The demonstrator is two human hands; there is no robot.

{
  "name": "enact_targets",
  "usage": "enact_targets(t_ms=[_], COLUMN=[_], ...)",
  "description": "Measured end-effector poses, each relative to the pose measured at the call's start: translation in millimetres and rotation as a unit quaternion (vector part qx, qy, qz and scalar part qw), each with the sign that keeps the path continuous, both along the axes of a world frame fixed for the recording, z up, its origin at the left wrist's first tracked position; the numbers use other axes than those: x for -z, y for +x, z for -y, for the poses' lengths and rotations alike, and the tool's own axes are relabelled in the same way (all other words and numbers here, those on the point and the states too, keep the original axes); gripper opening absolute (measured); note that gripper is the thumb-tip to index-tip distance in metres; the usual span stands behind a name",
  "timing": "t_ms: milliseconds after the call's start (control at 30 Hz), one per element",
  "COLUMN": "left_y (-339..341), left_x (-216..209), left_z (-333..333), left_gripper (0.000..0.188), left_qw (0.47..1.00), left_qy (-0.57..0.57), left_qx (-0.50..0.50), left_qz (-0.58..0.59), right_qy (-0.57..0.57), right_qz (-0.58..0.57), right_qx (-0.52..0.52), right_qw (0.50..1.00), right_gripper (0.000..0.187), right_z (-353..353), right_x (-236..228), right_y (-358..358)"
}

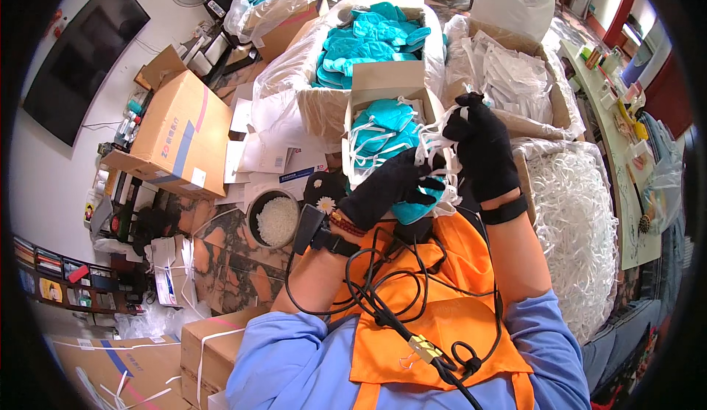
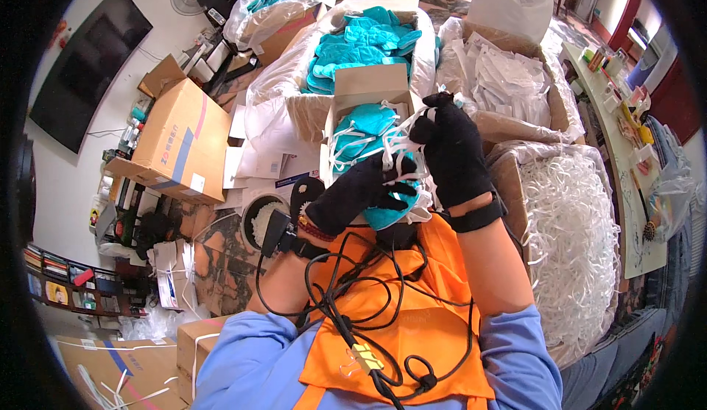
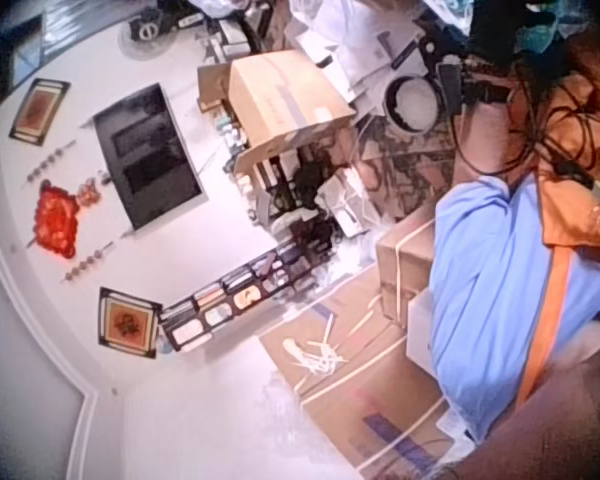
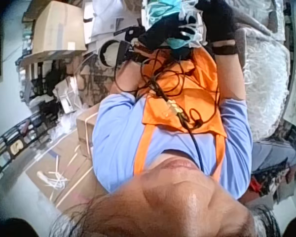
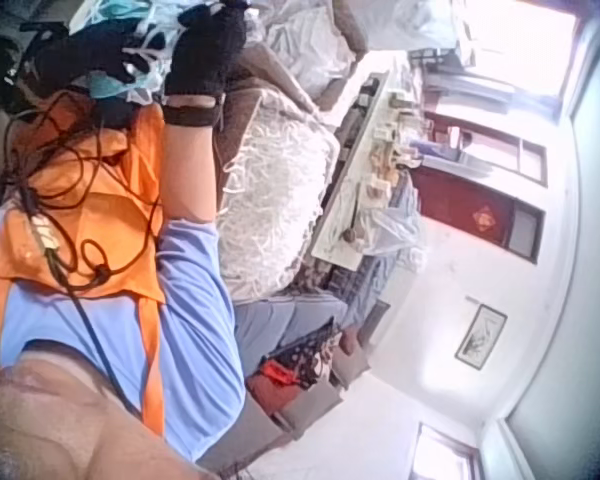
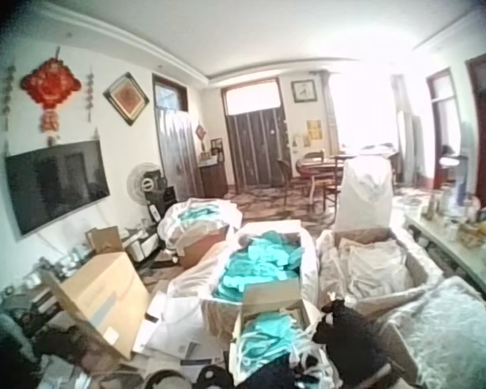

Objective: Packing individual face masks into a small cardboard box.

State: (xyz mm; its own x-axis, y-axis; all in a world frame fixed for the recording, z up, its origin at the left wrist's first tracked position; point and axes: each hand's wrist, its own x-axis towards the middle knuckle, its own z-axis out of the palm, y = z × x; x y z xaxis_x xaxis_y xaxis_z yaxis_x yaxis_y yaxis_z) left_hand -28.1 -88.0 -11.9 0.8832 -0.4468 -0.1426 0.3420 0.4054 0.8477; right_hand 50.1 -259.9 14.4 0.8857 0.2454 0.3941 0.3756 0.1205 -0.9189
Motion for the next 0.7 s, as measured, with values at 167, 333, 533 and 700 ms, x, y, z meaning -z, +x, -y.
enact_targets(t_ms=[167,333,533,700], left_y=[8.8,23.1,32.0,20.1], left_x=[-9.1,-12.2,7.6,25.1], left_z=[-15.4,-13.1,-20.4,-13.0], left_gripper=[0.072,0.041,0.016,0.019], left_qw=[0.985,0.976,0.73,0.831], left_qy=[0.043,0.113,0.409,0.331], left_qx=[0.007,-0.054,-0.139,-0.166], left_qz=[0.167,0.18,0.529,0.415], right_qy=[-0.117,-0.07,-0.132,-0.006], right_qz=[0.019,-0.001,0.074,-0.047], right_qx=[0.051,-0.009,0.071,0.021], right_qw=[0.992,0.998,0.986,0.999], right_gripper=[0.02,0.018,0.016,0.02], right_z=[1.0,-5.1,1.6,-2.0], right_x=[-22.4,-32.0,-37.0,-33.1], right_y=[-7.2,-13.2,-5.9,-2.2])
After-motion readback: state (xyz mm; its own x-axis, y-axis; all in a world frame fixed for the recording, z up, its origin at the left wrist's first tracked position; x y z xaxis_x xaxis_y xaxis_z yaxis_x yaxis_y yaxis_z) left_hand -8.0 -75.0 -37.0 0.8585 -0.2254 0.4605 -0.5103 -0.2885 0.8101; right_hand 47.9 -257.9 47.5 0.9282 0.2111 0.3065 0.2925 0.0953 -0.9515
